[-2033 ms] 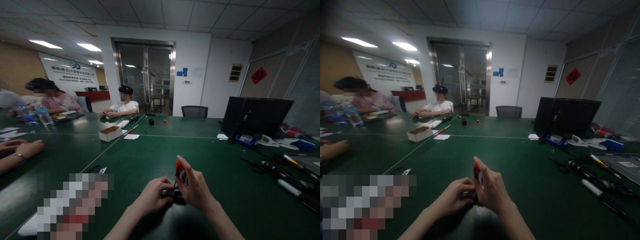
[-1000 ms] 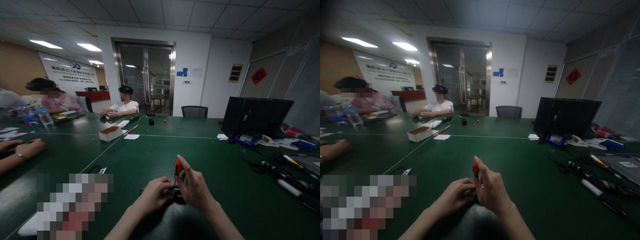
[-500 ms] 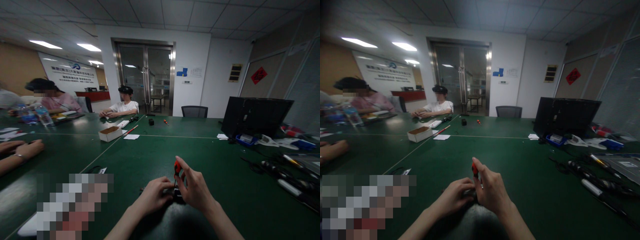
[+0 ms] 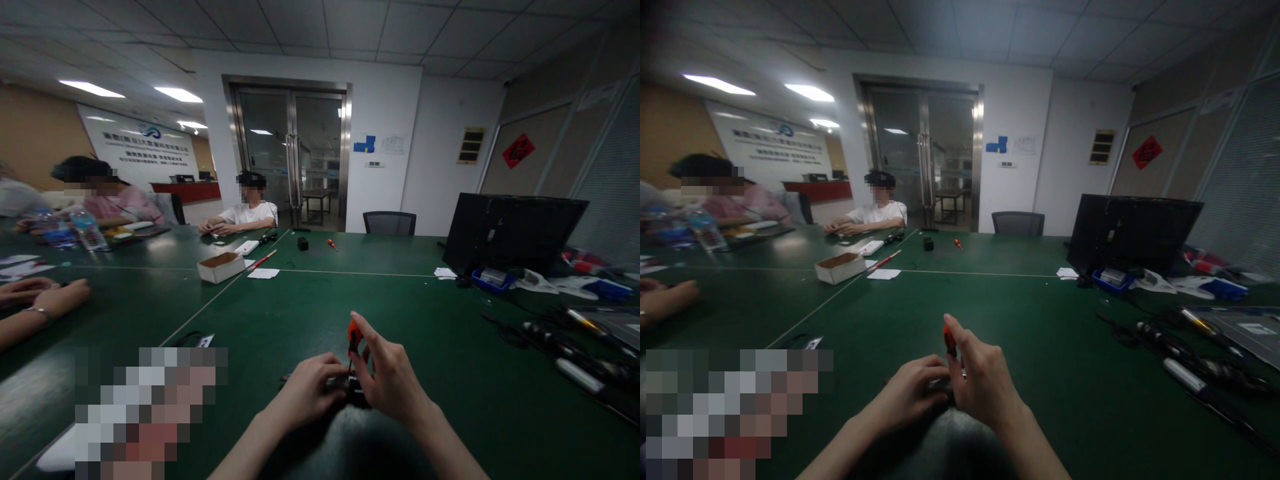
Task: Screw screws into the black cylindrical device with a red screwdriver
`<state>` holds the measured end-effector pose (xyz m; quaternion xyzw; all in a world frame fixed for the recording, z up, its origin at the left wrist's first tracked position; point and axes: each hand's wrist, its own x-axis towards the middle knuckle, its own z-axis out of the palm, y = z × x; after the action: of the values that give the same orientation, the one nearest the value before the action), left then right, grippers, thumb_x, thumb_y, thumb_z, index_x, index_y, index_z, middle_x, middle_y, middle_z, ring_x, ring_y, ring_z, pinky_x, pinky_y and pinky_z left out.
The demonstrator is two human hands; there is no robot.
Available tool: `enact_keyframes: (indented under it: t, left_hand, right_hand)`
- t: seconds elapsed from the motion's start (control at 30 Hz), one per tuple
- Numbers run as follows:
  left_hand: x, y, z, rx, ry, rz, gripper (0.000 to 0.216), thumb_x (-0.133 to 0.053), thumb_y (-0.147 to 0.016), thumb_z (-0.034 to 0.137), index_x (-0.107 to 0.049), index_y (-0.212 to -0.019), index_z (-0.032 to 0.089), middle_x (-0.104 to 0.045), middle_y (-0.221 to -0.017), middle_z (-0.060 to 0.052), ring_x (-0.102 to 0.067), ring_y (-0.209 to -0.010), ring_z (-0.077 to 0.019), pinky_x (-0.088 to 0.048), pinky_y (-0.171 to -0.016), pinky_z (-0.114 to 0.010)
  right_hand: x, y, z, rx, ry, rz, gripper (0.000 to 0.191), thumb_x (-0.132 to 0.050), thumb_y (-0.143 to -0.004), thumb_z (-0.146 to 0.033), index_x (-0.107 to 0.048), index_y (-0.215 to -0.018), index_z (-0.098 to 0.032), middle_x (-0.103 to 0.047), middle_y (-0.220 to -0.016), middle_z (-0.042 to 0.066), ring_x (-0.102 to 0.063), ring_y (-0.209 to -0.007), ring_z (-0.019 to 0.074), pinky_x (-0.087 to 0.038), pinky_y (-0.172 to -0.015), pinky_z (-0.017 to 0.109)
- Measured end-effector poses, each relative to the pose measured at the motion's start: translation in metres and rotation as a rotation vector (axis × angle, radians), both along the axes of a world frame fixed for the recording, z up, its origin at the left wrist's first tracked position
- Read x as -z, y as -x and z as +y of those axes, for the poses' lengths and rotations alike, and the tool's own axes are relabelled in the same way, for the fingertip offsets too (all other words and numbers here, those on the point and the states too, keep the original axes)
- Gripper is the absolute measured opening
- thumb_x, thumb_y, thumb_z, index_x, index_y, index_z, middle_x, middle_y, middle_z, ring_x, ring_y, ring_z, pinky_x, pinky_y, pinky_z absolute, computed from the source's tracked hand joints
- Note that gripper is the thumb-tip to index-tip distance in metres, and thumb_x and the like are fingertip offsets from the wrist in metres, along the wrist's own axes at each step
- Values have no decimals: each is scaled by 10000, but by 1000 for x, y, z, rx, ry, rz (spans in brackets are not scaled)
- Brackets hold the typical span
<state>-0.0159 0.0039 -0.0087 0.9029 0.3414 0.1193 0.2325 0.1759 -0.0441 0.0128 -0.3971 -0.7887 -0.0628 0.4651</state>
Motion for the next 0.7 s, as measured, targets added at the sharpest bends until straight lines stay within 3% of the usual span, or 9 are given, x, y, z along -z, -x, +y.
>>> enact_keyframes:
  t: [0.2, 0.47, 0.7]
  left_hand:
    - [1, 1, 1, -2, 11, -9, 306, -685, -864, 171, -750, -1147, 268, -684, -1188, -39, -648, -1095, -238, -482, -982, -311]
    - [-2, 0, 0, -5, 18, -20, 280, -688, -861, 167, -756, -1116, 260, -684, -1191, -37, -650, -1090, -236, -486, -975, -312]
    - [0, -1, 0, -15, -2, -4, 279, -696, -857, 163, -757, -1112, 259, -690, -1163, -37, -658, -1070, -235, -497, -941, -297]
  right_hand:
    - [3, 0, 3, 17, -40, -2, 685, -470, -986, -155, -186, -1604, -237, -687, -859, 15, -620, -565, 146, -509, -550, 258]
    - [0, -1, 1, 0, -44, -22, 677, -478, -974, -167, -213, -1594, -234, -702, -958, 50, -625, -596, 148, -516, -559, 263]
    - [3, -1, 3, 18, -37, -20, 692, -468, -973, -148, -179, -1598, -219, -685, -854, 14, -619, -559, 149, -514, -556, 262]
